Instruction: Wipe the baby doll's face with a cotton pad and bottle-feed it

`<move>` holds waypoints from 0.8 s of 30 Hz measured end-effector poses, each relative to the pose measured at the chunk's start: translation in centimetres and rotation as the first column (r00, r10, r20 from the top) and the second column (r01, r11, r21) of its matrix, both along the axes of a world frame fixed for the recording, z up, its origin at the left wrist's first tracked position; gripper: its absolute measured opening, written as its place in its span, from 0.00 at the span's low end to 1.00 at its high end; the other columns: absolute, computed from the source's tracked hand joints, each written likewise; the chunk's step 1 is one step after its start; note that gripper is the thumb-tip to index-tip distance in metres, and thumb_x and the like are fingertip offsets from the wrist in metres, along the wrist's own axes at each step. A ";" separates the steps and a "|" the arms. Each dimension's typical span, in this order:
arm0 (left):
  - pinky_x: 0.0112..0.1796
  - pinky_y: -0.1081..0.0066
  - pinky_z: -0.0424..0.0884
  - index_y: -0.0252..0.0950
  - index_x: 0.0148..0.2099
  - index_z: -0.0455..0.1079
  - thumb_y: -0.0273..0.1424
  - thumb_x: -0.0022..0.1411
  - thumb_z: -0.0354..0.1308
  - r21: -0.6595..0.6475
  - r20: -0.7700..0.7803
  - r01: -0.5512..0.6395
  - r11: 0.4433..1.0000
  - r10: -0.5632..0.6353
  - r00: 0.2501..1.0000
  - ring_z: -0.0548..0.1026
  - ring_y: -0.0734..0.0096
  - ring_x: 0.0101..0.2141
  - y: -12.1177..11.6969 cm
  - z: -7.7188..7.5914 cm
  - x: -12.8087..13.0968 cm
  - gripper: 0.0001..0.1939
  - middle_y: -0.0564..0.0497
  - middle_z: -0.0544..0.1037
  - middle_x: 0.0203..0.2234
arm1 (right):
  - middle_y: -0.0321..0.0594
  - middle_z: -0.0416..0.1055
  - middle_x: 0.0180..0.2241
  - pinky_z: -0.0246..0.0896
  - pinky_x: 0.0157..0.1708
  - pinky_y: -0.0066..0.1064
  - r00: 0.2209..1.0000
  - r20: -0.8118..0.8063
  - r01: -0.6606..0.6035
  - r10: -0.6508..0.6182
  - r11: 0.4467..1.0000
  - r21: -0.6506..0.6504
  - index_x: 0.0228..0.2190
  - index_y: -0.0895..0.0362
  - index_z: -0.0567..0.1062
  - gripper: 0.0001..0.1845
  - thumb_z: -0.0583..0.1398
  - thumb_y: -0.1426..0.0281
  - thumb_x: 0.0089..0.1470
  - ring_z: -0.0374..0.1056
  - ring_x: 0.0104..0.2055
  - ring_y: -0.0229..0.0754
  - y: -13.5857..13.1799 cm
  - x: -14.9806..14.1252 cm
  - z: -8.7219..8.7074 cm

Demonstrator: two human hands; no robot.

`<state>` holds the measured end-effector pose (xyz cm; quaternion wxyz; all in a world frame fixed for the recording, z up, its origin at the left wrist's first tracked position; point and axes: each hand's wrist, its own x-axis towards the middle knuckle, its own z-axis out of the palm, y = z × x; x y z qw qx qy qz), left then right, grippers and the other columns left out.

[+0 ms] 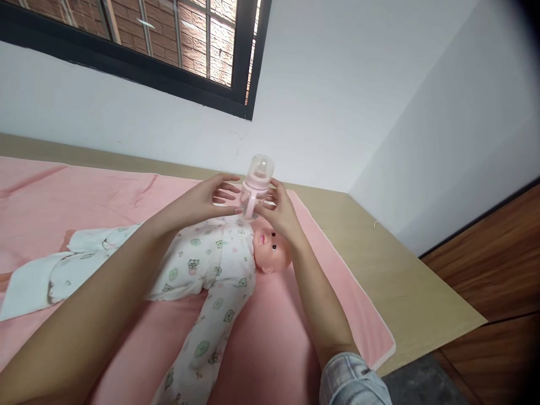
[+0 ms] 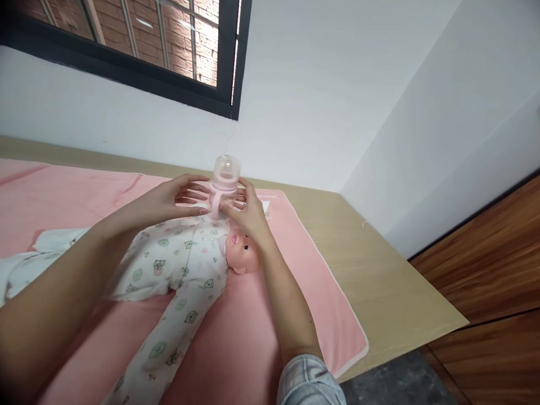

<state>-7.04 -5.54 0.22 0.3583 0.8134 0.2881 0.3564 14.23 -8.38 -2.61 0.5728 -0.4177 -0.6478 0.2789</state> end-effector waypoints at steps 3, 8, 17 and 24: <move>0.47 0.63 0.73 0.40 0.63 0.59 0.37 0.51 0.67 -0.050 0.045 0.070 0.996 -0.068 0.997 0.73 0.55 0.51 -0.2 0.4 0.1 0.39 0.43 0.72 0.53 | 0.41 0.71 0.47 0.69 0.52 0.43 0.997 0.027 -0.074 0.075 0.997 -0.035 0.58 0.49 0.59 0.43 0.69 0.60 0.42 0.70 0.50 0.44 -1.3 -2.3 0.0; 0.47 0.62 0.72 0.40 0.61 0.61 0.40 0.50 0.67 -0.053 0.092 0.080 0.995 -0.075 0.993 0.72 0.51 0.52 -1.2 0.9 0.4 0.37 0.43 0.73 0.53 | 0.42 0.69 0.50 0.66 0.55 0.47 0.994 0.052 -0.099 0.100 0.995 -0.026 0.60 0.47 0.56 0.48 0.70 0.61 0.41 0.68 0.53 0.46 -1.6 -3.4 -0.2; 0.49 0.63 0.68 0.40 0.56 0.66 0.34 0.48 0.61 0.189 0.033 -0.161 0.969 0.157 0.987 0.72 0.53 0.51 -1.5 0.7 0.5 0.30 0.49 0.74 0.52 | 0.41 0.59 0.60 0.53 0.62 0.58 0.982 0.191 -0.020 0.009 0.998 0.054 0.62 0.42 0.54 0.48 0.69 0.55 0.44 0.57 0.64 0.53 -3.8 -1.8 1.7; 0.42 0.67 0.68 0.43 0.54 0.70 0.30 0.49 0.58 0.383 -0.140 -0.241 0.892 0.314 0.939 0.74 0.54 0.46 -1.6 0.3 0.9 0.27 0.52 0.76 0.49 | 0.37 0.63 0.57 0.54 0.63 0.53 0.985 0.172 0.001 -0.023 0.992 0.127 0.60 0.42 0.58 0.35 0.62 0.54 0.53 0.58 0.63 0.48 -4.1 -2.1 1.8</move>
